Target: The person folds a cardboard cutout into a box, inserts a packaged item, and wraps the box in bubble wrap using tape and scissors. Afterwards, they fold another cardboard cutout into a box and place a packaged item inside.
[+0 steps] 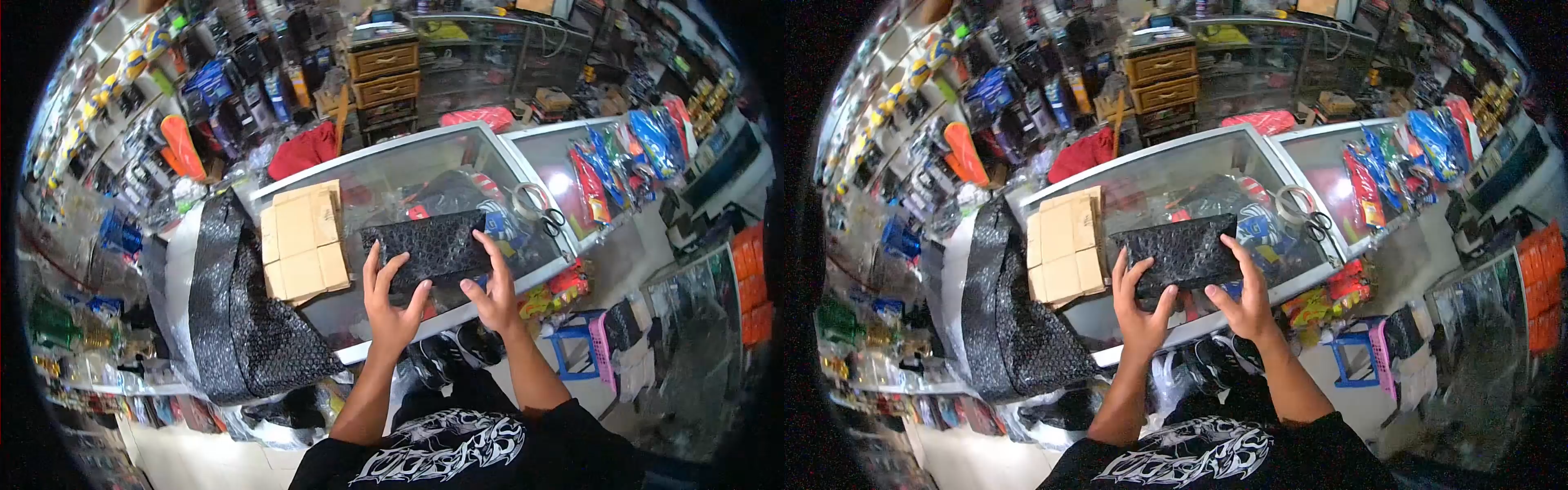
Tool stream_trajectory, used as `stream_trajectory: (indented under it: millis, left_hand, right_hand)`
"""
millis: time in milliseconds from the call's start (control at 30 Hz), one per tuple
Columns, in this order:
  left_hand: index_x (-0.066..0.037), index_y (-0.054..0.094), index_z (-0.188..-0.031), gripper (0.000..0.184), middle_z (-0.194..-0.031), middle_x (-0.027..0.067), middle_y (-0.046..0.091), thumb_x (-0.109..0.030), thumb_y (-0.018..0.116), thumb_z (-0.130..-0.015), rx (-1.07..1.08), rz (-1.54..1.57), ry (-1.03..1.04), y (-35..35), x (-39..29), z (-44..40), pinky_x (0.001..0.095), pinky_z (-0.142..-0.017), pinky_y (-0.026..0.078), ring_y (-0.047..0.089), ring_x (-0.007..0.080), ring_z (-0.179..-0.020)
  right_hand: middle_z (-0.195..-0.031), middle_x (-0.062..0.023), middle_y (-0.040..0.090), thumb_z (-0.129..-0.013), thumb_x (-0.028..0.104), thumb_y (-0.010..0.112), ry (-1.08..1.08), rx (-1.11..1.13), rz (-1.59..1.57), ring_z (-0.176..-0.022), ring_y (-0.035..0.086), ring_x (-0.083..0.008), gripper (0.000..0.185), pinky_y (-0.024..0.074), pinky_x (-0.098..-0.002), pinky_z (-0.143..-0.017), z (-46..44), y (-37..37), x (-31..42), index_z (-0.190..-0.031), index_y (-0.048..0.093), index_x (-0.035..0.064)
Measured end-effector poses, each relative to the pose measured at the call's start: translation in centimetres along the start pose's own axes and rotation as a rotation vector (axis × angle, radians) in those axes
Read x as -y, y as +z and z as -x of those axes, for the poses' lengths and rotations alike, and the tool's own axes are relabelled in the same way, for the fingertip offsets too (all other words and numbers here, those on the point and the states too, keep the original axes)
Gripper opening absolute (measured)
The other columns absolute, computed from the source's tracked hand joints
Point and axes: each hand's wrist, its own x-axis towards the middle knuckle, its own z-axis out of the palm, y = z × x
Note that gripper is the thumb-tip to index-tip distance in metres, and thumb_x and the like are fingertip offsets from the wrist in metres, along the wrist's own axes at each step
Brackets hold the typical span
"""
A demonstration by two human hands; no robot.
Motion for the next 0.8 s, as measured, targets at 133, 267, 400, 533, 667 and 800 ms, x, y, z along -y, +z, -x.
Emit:
stream_trajectory:
  millis: [133,267,400,533,667,800]
  left_hand:
    - [-0.005,0.071,-0.133,0.058,-0.160,0.0290,0.049,-0.010,0.093,-0.079,0.077,0.086,0.060,-0.3,-0.1,0.6,0.0500,-0.116,0.046,0.056,0.0439,-0.142]
    - [-0.009,0.073,-0.133,0.063,-0.159,0.0292,0.050,-0.015,0.097,-0.074,0.213,0.046,0.147,-0.1,-0.4,1.2,0.0510,-0.117,0.046,0.055,0.0453,-0.143]
    - [-0.008,0.073,-0.133,0.064,-0.159,0.0293,0.049,-0.012,0.097,-0.074,0.270,0.093,0.219,0.7,-0.6,2.1,0.0511,-0.117,0.045,0.055,0.0453,-0.143]
    - [-0.008,0.070,-0.135,0.067,-0.160,0.0282,0.048,-0.010,0.097,-0.074,0.277,0.146,0.165,3.5,-3.4,5.9,0.0515,-0.118,0.044,0.055,0.0455,-0.143]
    - [-0.008,0.071,-0.134,0.066,-0.158,0.0274,0.050,-0.009,0.097,-0.074,0.305,0.114,0.197,8.1,-7.4,9.8,0.0498,-0.117,0.045,0.056,0.0436,-0.142]
    - [-0.007,0.072,-0.133,0.064,-0.158,0.0264,0.050,-0.010,0.098,-0.074,0.460,0.220,0.186,13.3,-11.2,13.4,0.0492,-0.118,0.044,0.055,0.0430,-0.144]
  right_hand:
    - [-0.150,-0.0200,0.054,-0.093,0.025,0.079,0.112,-0.073,-0.107,-0.141,0.051,-0.0319,0.075,0.0351,-0.0429,-0.123,2.5,-1.1,1.7,-0.154,0.045,-0.0018]
    - [-0.142,-0.0169,0.055,-0.092,0.021,0.081,0.143,-0.149,-0.025,-0.135,0.052,-0.0295,0.067,0.0363,-0.0421,-0.120,4.3,-2.7,3.2,-0.147,0.048,0.0010]
    - [-0.136,-0.0169,0.056,-0.093,0.019,0.083,0.129,-0.176,0.004,-0.130,0.054,-0.0305,0.060,0.0390,-0.0423,-0.117,6.6,-4.8,4.1,-0.141,0.051,0.0020]
    - [-0.134,-0.0186,0.056,-0.093,0.019,0.083,0.096,-0.206,0.057,-0.129,0.055,-0.0335,0.060,0.0406,-0.0438,-0.115,9.5,-8.9,5.7,-0.141,0.052,0.0016]
    - [-0.134,-0.0186,0.056,-0.091,0.020,0.084,0.141,-0.282,0.132,-0.129,0.056,-0.0347,0.060,0.0416,-0.0449,-0.114,14.1,-14.7,6.6,-0.141,0.053,0.0030]
    - [-0.133,-0.0168,0.057,-0.090,0.021,0.084,0.252,-0.408,0.140,-0.128,0.055,-0.0332,0.061,0.0412,-0.0453,-0.114,20.2,-20.5,7.1,-0.141,0.054,0.0057]
